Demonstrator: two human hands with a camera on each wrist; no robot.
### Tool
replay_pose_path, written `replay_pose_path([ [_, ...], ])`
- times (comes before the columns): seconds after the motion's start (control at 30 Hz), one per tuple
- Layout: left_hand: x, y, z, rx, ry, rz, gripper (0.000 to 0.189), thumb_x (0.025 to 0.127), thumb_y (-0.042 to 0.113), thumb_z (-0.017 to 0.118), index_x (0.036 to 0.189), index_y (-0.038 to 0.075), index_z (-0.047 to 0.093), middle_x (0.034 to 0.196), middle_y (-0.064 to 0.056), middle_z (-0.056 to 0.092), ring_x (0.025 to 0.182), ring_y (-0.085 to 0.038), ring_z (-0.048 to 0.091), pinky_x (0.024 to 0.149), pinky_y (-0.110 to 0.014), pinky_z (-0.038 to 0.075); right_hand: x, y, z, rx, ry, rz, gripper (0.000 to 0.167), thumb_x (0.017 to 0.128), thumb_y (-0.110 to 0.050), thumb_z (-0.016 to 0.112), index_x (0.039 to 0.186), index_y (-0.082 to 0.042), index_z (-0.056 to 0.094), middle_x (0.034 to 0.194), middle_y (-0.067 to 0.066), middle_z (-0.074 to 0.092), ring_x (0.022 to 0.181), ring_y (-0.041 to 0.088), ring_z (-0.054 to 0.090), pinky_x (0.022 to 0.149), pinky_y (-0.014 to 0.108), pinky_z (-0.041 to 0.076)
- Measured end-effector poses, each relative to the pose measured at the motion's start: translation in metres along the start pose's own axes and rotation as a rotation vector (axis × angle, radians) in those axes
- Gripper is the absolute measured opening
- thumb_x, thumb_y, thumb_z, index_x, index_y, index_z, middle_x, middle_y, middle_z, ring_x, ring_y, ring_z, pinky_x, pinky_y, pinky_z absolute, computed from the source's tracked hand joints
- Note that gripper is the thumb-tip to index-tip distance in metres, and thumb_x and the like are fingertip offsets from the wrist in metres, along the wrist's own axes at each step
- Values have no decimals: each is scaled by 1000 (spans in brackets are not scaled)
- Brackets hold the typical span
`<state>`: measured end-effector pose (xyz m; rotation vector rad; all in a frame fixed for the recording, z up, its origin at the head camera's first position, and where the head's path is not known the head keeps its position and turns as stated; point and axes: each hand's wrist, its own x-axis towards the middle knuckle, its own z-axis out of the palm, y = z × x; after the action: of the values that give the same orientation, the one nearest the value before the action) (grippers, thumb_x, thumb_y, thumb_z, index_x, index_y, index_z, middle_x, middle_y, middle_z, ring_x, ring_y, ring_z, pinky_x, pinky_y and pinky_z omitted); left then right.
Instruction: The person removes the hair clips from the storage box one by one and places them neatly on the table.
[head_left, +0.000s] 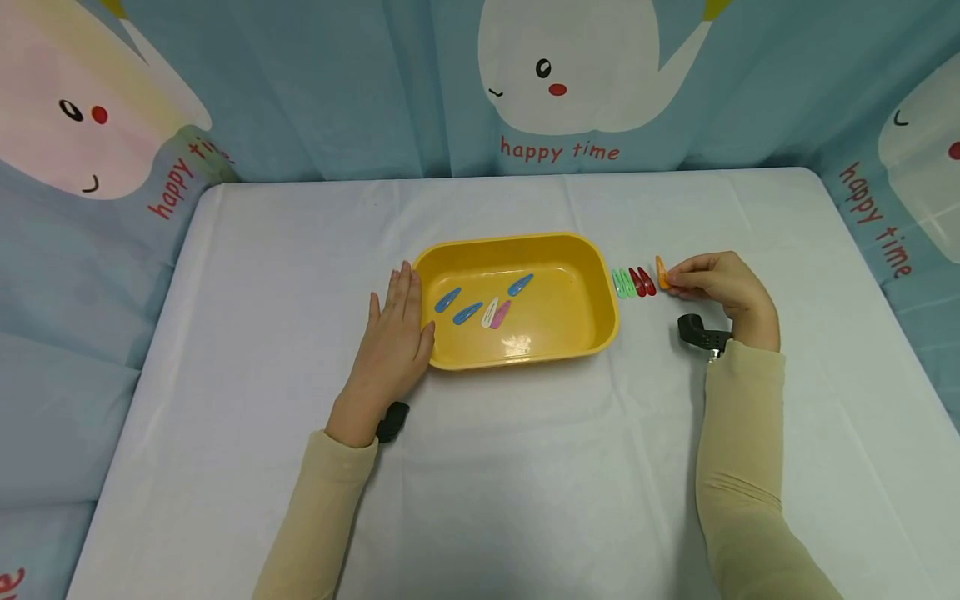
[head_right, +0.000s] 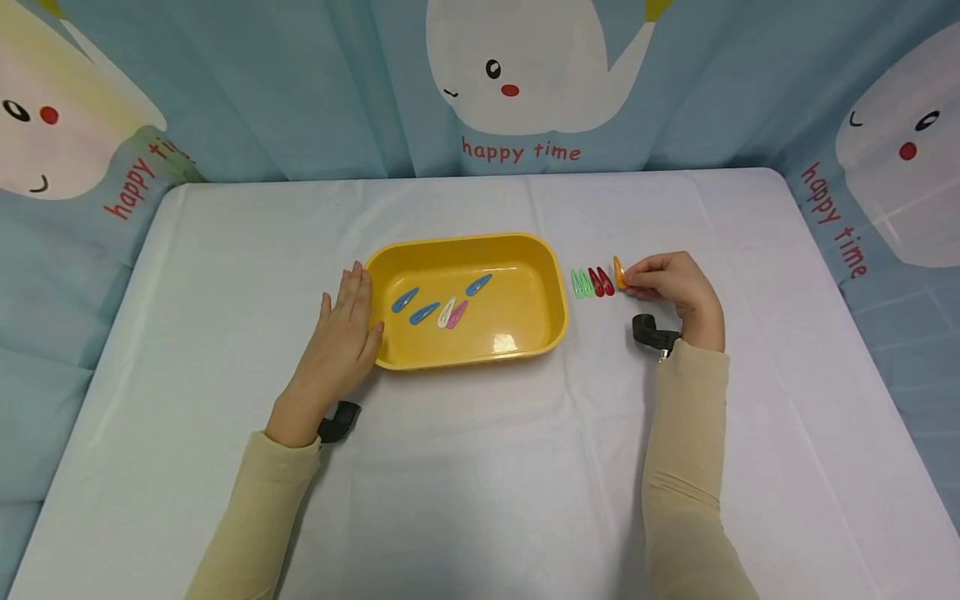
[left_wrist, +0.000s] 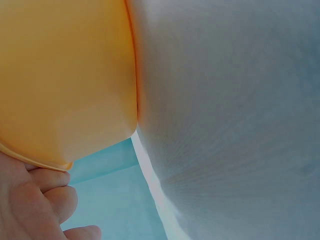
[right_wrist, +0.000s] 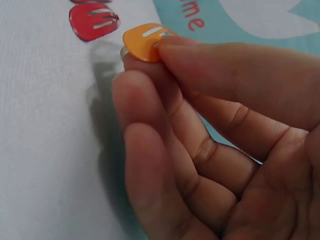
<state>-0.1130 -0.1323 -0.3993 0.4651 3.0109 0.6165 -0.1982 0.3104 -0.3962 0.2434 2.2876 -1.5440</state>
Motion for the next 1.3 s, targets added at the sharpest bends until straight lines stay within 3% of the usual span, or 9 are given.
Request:
replay_pose_path([
  [0.1, 0, 0, 0, -1, 0, -1, 64, 100, 23, 37, 148, -6, 8, 157, -15, -3, 144, -28, -1, 111, -54, 3, 0, 0, 0, -42, 3, -1, 18, 90, -4, 61, 81, -12, 74, 73, -8, 67, 67, 4, 65, 65, 19, 52],
  [0.23, 0, 0, 0, 0, -2, -2, 64, 100, 23, 36, 148, -6, 7, 157, -14, -4, 144, -26, -3, 111, -54, 2, 0, -1, 2, -105, 22, 5, 14, 90, -5, 60, 91, 3, 71, 72, -7, 66, 64, 4, 63, 63, 19, 52],
  [0.47, -1, 0, 1, -2, -1, -6, 64, 100, 24, 35, 149, -4, 6, 157, -14, -5, 143, -23, -7, 112, -53, 1, 2, -4, 8, -263, 72, 20, 29, 90, -9, 62, 105, 15, 63, 73, -6, 65, 62, 4, 60, 61, 21, 51],
  [0.87, -1, 0, 0, 6, 8, 7, 64, 100, 23, 36, 148, -6, 7, 157, -16, -3, 144, -27, -3, 111, -54, 3, -1, -8, 6, -360, 95, 22, 24, 85, -11, 69, 98, 10, 69, 69, -10, 63, 64, 5, 54, 61, 23, 44],
  [1.1, -1, 0, 1, 17, 11, 12, 64, 100, 23, 37, 148, -6, 7, 156, -16, -2, 144, -30, 0, 111, -55, 4, -1, -7, 6, -378, 109, 34, 20, 84, -13, 70, 94, 4, 71, 70, -10, 63, 67, 8, 53, 63, 25, 44],
  [1.3, 0, -1, 1, 19, 10, 11, 64, 100, 23, 36, 148, -6, 7, 157, -16, -2, 144, -29, 0, 111, -55, 5, 1, -5, 8, -369, 134, 13, 24, 85, -14, 70, 96, 7, 70, 69, -10, 63, 67, 9, 54, 62, 25, 44],
])
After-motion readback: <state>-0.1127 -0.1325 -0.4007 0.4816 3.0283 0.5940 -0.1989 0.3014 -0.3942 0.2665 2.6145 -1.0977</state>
